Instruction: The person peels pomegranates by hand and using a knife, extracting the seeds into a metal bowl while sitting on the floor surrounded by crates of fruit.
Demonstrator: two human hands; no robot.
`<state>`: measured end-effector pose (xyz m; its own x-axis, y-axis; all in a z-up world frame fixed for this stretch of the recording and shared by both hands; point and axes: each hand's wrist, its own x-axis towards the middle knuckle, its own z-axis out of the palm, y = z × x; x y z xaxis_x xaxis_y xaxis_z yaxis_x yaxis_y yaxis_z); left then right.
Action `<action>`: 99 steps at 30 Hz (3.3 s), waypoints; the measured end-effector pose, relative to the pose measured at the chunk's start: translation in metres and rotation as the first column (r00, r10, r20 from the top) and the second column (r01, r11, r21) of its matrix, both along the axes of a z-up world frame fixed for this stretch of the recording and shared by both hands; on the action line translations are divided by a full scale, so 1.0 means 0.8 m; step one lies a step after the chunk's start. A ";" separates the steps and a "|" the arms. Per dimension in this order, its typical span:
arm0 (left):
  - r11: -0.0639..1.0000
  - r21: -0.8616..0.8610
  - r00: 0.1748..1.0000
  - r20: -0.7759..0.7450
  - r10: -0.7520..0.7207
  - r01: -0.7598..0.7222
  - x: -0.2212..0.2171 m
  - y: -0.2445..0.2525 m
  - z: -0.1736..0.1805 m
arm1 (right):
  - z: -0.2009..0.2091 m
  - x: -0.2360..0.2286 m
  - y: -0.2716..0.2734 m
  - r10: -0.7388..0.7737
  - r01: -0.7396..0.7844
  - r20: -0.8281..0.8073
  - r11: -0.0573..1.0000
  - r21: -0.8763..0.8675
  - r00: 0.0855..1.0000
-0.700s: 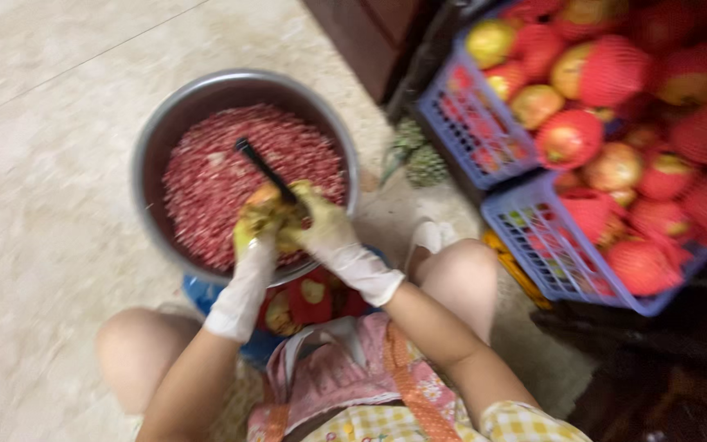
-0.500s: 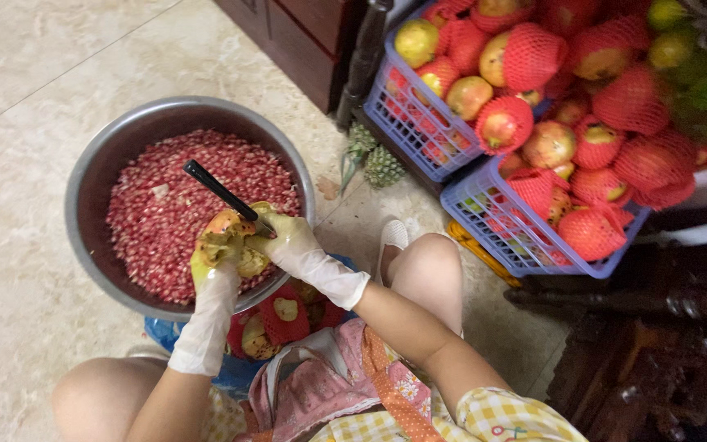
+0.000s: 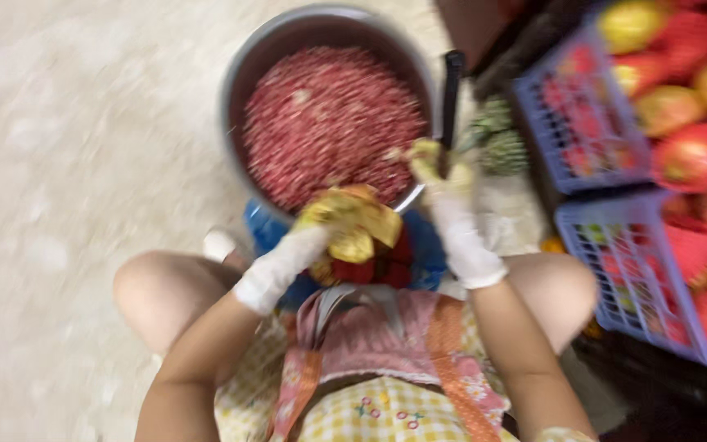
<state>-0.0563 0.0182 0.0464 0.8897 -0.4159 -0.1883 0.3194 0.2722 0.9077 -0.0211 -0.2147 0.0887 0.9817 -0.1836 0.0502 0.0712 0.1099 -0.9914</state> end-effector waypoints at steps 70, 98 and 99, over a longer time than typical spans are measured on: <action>0.528 0.309 0.549 0.741 0.388 -0.791 0.156 0.161 0.001 | 0.080 -0.032 0.009 0.152 -0.176 -0.323 0.983 -0.045 0.934; 0.998 -0.021 0.993 -0.104 0.058 -0.061 0.106 0.015 -0.042 | 0.051 0.003 0.025 0.212 -0.337 -0.451 0.916 -0.217 0.867; 0.997 0.030 0.997 -0.031 0.068 -0.067 0.103 0.010 -0.038 | 0.035 0.006 0.034 0.218 -0.338 -0.451 0.919 -0.204 0.865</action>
<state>0.0263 0.0258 0.0160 0.9088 -0.3491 -0.2284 0.3304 0.2681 0.9050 -0.0160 -0.1877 0.1171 0.9302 0.0616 -0.3619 -0.3424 -0.2101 -0.9158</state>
